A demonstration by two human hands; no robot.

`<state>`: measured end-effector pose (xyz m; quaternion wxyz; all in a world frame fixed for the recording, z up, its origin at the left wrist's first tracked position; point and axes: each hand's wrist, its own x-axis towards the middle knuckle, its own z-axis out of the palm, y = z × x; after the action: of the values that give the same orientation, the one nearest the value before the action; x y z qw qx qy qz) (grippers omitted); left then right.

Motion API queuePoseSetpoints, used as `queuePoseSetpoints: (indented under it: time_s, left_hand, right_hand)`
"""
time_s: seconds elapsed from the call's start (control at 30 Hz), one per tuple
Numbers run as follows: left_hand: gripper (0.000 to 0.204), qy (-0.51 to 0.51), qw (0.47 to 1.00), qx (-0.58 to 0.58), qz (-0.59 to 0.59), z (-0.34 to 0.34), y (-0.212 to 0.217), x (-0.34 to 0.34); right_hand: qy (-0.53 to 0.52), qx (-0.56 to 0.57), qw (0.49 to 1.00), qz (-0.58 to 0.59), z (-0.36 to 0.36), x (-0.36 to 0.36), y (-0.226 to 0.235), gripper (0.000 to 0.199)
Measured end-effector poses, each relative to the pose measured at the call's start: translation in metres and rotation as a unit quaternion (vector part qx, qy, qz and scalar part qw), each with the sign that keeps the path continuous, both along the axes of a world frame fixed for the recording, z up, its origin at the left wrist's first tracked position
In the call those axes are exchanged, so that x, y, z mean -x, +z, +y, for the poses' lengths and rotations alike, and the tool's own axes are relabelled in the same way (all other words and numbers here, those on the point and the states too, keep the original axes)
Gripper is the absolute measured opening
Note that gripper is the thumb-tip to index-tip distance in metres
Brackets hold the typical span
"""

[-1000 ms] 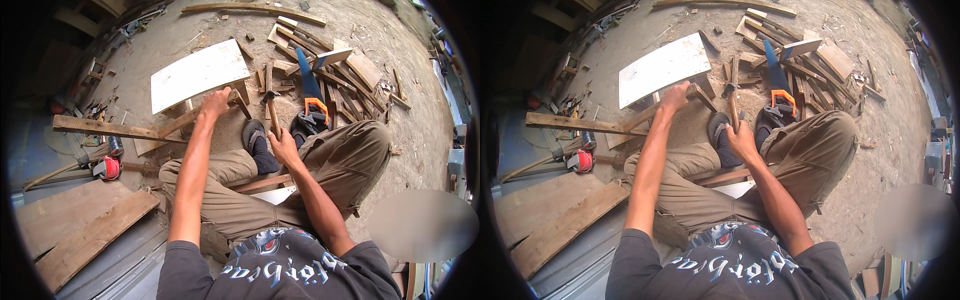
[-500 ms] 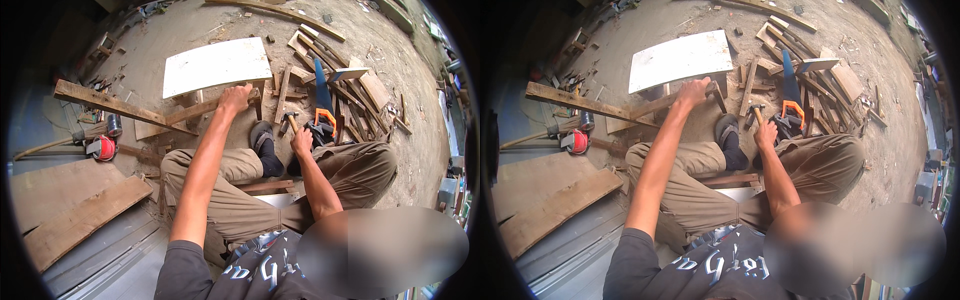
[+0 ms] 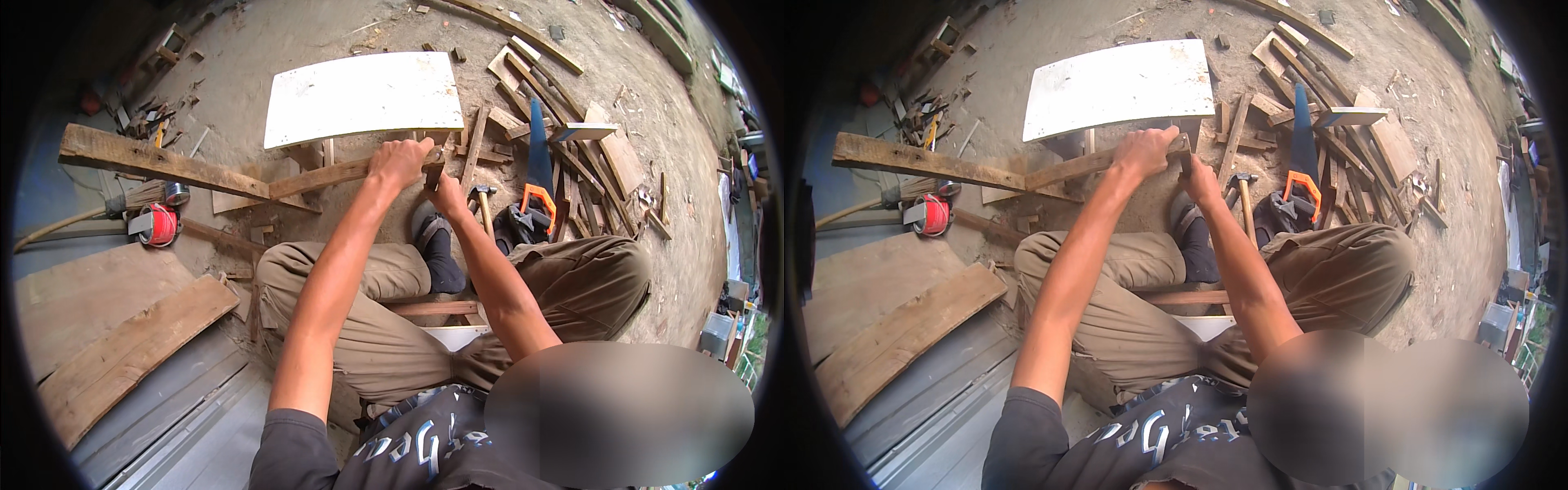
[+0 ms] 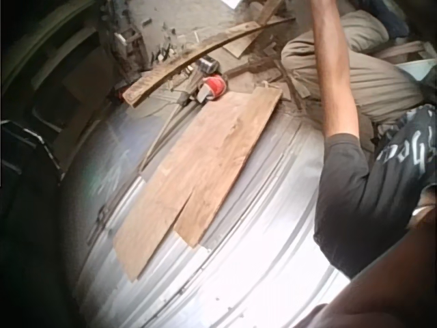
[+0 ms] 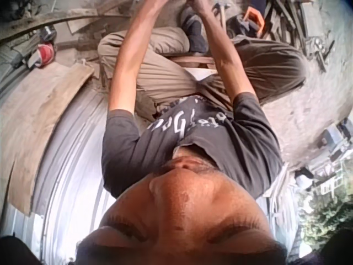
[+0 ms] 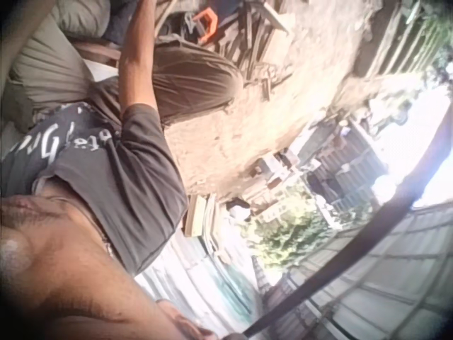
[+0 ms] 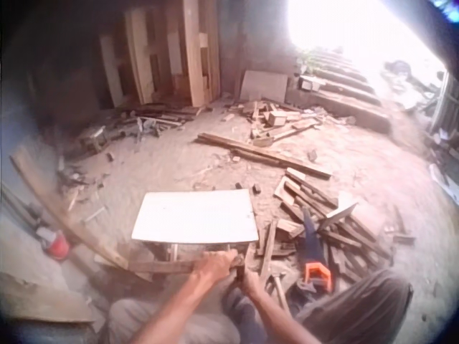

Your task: The person assembles a wooden frame by hammering nails into joints and aligning pieces. They use a hammer and a hand saw to join and trim wooden components on a small white workbench.

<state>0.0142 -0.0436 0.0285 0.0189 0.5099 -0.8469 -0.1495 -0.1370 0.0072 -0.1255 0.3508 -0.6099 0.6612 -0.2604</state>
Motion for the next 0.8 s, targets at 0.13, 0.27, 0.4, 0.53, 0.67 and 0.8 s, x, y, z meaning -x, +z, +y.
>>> queuePoseSetpoints:
  time_s: [0.13, 0.27, 0.4, 0.53, 0.67, 0.8]
  left_hand:
    - [0.027, -0.002, 0.999, -0.036, 0.000, 0.000, -0.002, 0.005]
    - [0.027, -0.006, 1.000, -0.026, 0.000, -0.001, -0.006, 0.008]
    - [0.024, -0.002, 1.000, -0.026, 0.007, -0.004, -0.007, 0.002]
    - [0.025, -0.003, 0.999, -0.036, -0.005, -0.007, 0.002, 0.006]
    - [0.024, -0.028, 1.000, -0.002, 0.005, -0.004, -0.004, 0.003]
    - [0.029, -0.042, 0.999, 0.006, 0.008, -0.003, -0.009, 0.004]
  right_hand:
    - [-0.015, 0.017, 0.999, -0.023, 0.004, -0.003, -0.009, 0.036]
    - [0.007, 0.034, 0.997, -0.062, 0.000, 0.006, -0.016, 0.029]
    - [0.025, 0.057, 0.997, -0.046, -0.004, 0.005, -0.007, 0.025]
    - [0.050, 0.032, 0.998, -0.025, -0.017, 0.018, -0.015, 0.024]
    - [0.065, 0.049, 0.996, -0.030, -0.018, 0.016, -0.015, 0.023]
    - [0.076, 0.053, 0.995, -0.046, -0.018, 0.021, -0.024, 0.025]
